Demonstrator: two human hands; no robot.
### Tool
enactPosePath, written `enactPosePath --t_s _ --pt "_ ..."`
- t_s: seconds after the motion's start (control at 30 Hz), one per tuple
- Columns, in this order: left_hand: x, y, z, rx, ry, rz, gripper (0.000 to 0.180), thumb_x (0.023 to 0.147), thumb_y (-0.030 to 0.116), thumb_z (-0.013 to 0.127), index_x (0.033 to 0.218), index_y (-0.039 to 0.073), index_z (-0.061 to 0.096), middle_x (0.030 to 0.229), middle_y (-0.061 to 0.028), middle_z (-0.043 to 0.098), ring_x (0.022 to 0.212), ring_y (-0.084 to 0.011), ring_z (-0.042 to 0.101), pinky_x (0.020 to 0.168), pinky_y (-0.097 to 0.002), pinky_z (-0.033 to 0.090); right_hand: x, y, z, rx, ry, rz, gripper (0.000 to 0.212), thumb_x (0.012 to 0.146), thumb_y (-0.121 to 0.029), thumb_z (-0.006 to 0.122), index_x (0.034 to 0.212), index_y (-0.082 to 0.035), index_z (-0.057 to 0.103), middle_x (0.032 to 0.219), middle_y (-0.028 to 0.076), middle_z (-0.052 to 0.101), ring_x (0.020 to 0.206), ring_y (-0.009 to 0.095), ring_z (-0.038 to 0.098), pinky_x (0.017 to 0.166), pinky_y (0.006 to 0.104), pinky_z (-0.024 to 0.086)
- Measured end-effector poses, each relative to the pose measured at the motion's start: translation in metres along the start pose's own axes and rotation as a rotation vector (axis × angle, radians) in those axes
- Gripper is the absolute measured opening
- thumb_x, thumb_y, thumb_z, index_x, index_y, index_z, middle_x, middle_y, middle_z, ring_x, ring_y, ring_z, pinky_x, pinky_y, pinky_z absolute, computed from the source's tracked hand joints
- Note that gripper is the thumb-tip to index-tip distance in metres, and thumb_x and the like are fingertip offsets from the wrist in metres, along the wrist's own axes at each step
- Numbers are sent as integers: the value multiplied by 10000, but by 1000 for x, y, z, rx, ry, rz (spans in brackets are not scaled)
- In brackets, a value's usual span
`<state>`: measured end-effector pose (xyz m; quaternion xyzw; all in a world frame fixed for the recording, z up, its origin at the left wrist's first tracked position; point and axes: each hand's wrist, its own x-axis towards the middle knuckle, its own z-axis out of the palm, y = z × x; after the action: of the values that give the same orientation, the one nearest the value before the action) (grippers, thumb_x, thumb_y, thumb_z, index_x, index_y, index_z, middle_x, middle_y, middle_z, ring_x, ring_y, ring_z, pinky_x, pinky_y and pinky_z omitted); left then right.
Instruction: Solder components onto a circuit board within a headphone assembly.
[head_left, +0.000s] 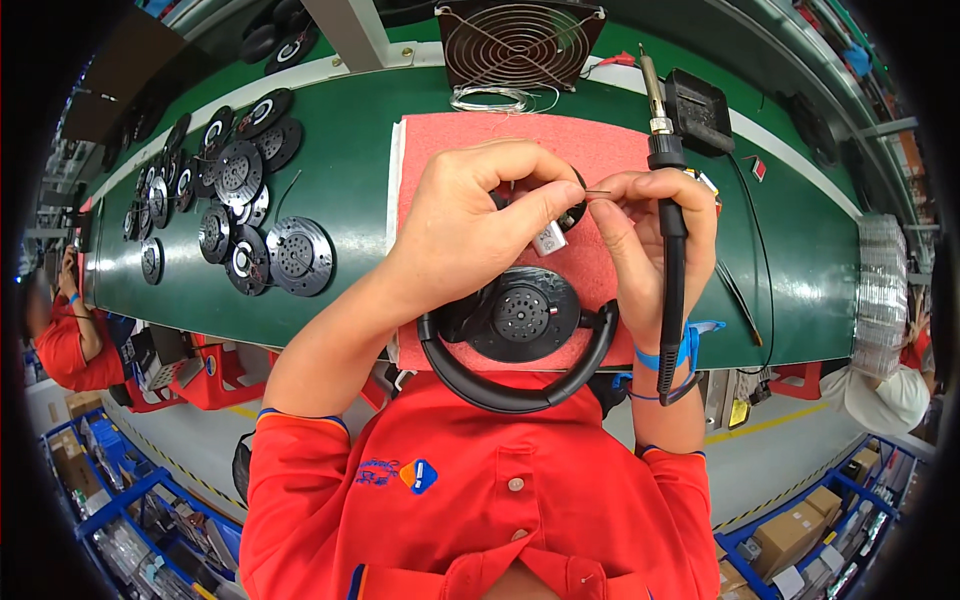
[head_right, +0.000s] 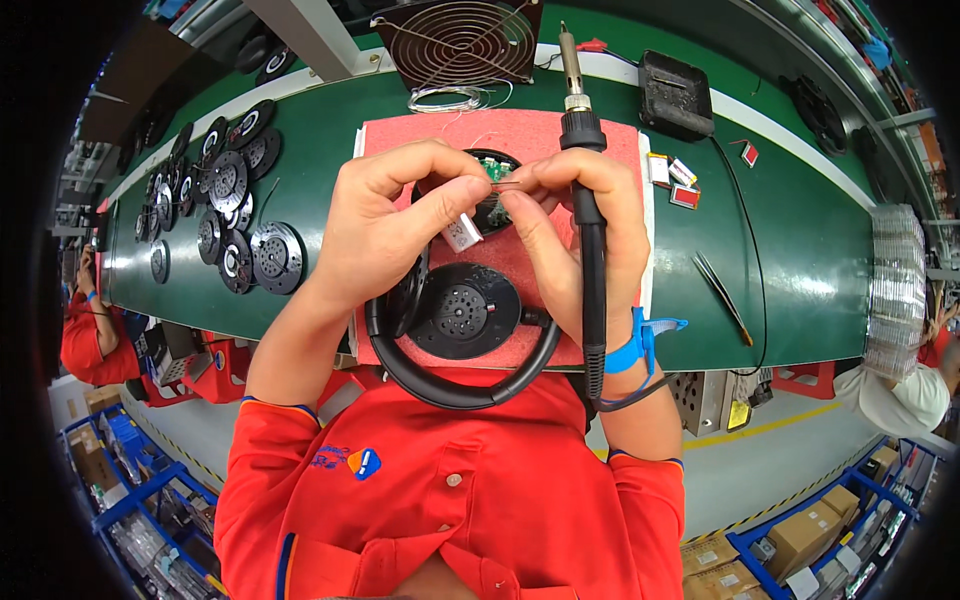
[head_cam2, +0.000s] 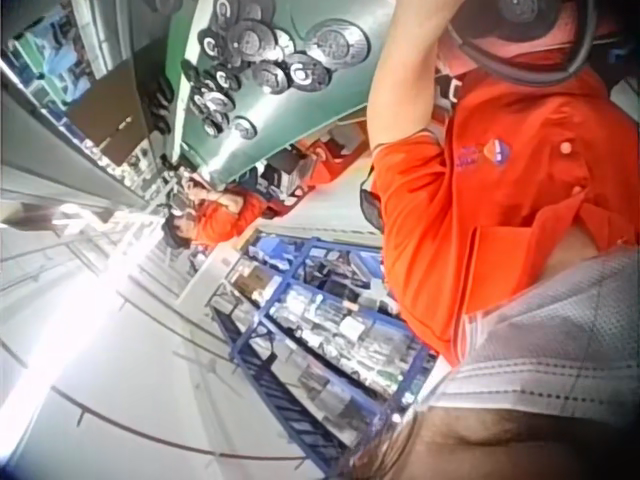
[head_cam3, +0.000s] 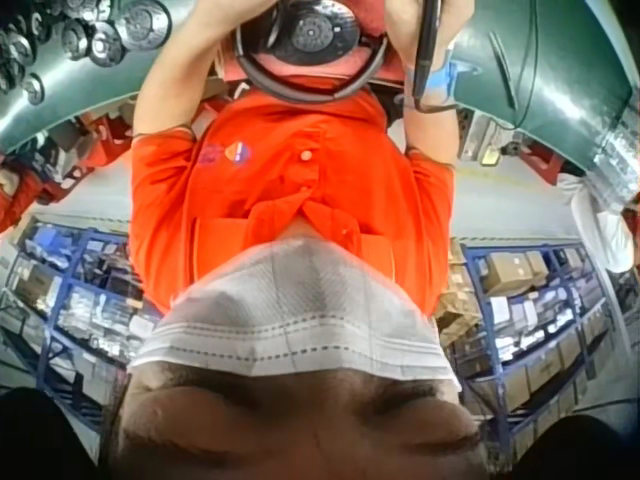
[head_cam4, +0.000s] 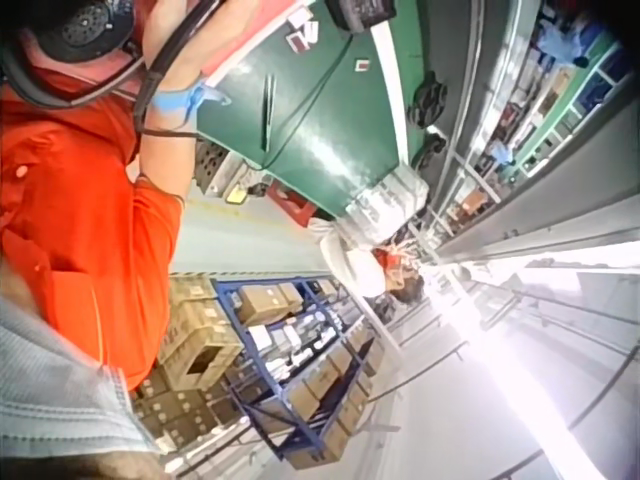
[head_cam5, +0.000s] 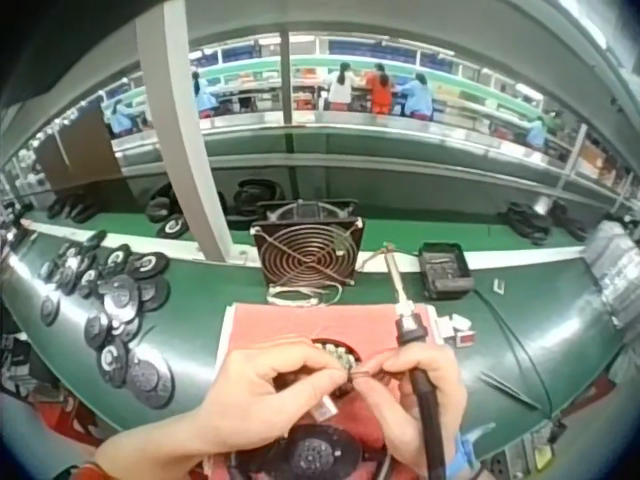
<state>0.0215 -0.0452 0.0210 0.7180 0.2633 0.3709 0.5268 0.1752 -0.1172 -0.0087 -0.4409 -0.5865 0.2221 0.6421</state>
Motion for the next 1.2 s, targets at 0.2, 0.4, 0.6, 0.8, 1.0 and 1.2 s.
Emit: enactPosePath --t_s 0.2,0.4,0.6,0.8,1.0,1.2 --pt "7 -7 -14 210 -70 -56 145 777 111 615 792 -28 657 634 -97 622 562 -127 578 522 -274 448 8 -4 -5 -404 -34 -169 253 812 100 582 1016 -20 494 932 141 645 795 150 610 726 255 481" --pt "18 -8 -23 421 -185 -151 110 705 84 602 722 -9 659 639 -113 618 629 -252 591 620 -340 467 19 -25 -22 -200 108 -191 245 945 -159 510 1104 27 527 730 111 650 581 106 535 600 221 437" --pt "21 -34 -21 593 -189 187 54 690 65 665 701 12 663 1002 -66 606 1082 -251 463 900 -332 393 19 -30 -26 -420 184 -307 632 928 -544 388 867 37 629 624 57 538 561 117 458 509 258 330" --pt "18 -42 -19 582 -197 156 49 698 64 661 704 17 674 1094 -69 595 1117 -271 450 953 -352 372 7 -24 -26 -272 52 -301 540 966 -400 400 623 -27 585 504 28 487 484 131 393 464 274 279" --pt "17 -42 -19 576 -199 136 56 703 76 659 710 24 677 1107 -72 595 1124 -268 453 968 -353 353 9 -19 -24 -243 -78 -250 381 903 -229 501 602 -14 591 532 44 554 463 141 396 443 274 306" --pt "17 -43 -20 564 -191 123 53 706 78 654 716 33 680 1106 -74 595 1120 -265 458 967 -352 350 11 -17 -22 -278 -89 -225 315 866 -162 524 603 -8 601 547 52 577 462 146 421 441 272 328"
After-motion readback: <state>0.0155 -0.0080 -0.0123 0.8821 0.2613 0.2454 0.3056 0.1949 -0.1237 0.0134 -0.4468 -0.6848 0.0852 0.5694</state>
